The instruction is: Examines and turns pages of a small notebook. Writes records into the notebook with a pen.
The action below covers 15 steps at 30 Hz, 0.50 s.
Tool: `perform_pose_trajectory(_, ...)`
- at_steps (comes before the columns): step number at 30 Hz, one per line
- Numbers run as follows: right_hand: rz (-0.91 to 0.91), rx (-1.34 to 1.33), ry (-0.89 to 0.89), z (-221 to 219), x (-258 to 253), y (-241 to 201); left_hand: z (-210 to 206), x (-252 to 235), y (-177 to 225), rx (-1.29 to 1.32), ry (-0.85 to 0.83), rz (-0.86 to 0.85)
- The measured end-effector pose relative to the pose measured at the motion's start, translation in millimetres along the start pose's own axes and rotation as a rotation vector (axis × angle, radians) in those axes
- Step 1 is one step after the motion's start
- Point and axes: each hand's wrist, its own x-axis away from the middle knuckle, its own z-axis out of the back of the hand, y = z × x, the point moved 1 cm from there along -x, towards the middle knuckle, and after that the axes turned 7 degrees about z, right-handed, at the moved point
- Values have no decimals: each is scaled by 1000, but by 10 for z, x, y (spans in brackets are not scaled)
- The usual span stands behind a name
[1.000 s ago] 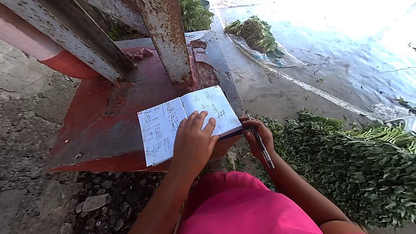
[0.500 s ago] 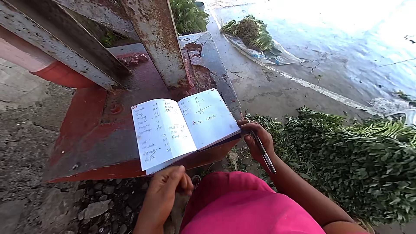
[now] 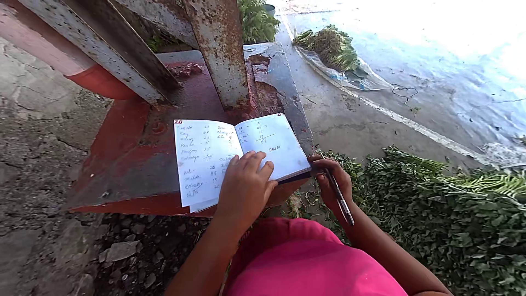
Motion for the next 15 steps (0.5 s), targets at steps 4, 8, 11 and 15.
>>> perform_pose_trajectory(4, -10, 14, 8, 7, 25, 14, -33, 82, -99, 68, 38, 25)
perform_pose_trajectory(8, 6, 14, 12, 0, 22, 20, -60, 120, -144, 91, 95, 16)
perform_pose_trajectory(11, 9, -2, 8, -2, 4, 27, -95, 150, -134, 64, 188, -43)
perform_pose_trajectory(15, 14, -16, 4, 1, -1, 37, -144, 223, -138, 93, 378, -102)
